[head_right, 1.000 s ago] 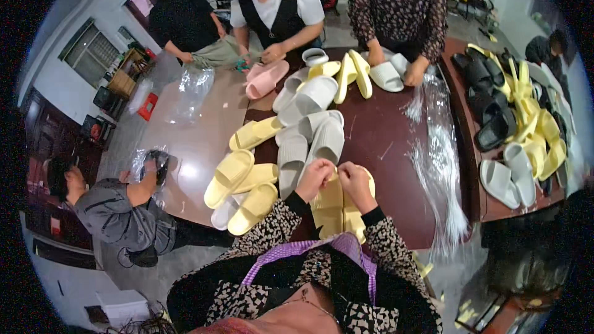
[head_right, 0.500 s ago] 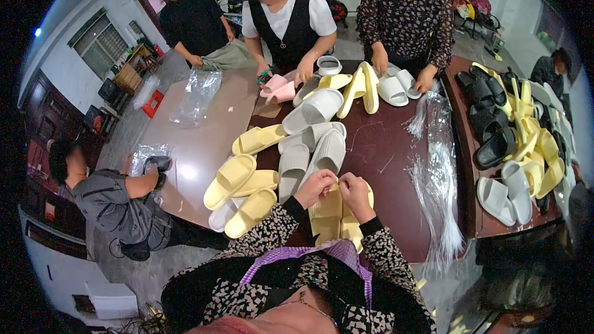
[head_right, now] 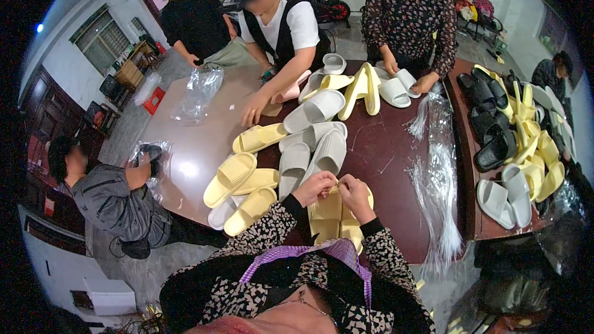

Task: The person pairs slippers on a table, fastens each pair together with plastic ties by hand, trims the ties using scissors, and arranges the slippers on the table.

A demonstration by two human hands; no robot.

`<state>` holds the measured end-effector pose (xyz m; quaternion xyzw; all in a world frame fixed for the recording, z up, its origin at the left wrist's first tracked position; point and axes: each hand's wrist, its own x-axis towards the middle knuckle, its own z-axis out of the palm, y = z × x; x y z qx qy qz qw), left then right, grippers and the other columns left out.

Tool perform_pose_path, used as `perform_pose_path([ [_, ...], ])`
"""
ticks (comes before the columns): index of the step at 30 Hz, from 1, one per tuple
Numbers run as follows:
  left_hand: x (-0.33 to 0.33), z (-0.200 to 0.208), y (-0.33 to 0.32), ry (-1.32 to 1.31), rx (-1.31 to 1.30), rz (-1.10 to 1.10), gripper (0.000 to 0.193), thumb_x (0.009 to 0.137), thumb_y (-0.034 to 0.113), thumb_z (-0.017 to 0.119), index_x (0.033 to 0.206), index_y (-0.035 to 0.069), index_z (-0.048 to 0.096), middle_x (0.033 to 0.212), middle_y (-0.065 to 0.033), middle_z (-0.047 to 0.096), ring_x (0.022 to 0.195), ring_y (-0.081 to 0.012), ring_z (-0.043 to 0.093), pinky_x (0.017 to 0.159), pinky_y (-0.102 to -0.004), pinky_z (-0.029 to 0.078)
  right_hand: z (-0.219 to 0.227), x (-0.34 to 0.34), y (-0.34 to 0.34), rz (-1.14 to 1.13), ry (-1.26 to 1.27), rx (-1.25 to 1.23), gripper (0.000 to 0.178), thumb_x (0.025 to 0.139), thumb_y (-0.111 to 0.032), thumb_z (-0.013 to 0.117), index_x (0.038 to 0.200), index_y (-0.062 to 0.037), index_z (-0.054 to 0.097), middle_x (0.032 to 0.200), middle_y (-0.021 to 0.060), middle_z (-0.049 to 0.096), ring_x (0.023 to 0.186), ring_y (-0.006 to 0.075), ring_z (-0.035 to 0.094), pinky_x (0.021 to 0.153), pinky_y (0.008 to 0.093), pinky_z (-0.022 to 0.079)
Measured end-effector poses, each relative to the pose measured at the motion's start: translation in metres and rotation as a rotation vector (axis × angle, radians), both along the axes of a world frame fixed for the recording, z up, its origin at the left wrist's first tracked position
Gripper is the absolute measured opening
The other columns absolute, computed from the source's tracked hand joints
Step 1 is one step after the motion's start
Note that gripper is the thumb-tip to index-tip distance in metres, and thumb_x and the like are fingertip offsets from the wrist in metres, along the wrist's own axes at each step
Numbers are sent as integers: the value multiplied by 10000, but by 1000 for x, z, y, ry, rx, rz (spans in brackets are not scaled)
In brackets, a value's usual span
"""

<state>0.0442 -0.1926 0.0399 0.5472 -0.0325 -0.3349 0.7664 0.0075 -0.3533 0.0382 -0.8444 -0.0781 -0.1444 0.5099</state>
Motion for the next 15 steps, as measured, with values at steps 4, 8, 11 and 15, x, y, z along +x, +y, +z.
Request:
perform_pose_path([
  [4, 0, -1, -1, -3, -4, -10, 44, 853, 133, 551, 828, 99, 538, 613, 64, 436, 508, -29, 395, 457, -178, 319, 10, -3, 0, 10, 86, 62, 88, 767, -106, 564, 762, -18, 572, 663, 169, 591, 607, 308, 600, 549, 359, 460],
  [8, -1, -1, -4, 0, -28, 6, 41, 855, 128, 552, 838, 95, 536, 615, 63, 438, 517, -30, 398, 461, -179, 317, 14, -1, -2, 0, 91, 57, 95, 774, -107, 559, 767, -13, 573, 666, 173, 594, 604, 302, 604, 544, 350, 459],
  [11, -2, -2, -5, 5, -58, 23, 37, 853, 123, 556, 844, 93, 536, 621, 60, 445, 521, -30, 399, 463, -178, 315, 12, -2, -2, -2, 57, 50, 93, 781, -94, 562, 768, -3, 572, 631, 141, 570, 575, 225, 558, 520, 316, 436],
  [15, -3, -5, -6, 9, -93, 50, 34, 846, 113, 562, 852, 90, 537, 635, 55, 462, 525, -31, 402, 463, -178, 312, 9, -2, -3, -3, 11, 33, 89, 785, -82, 571, 761, 4, 570, 593, 105, 543, 549, 156, 507, 499, 294, 412],
])
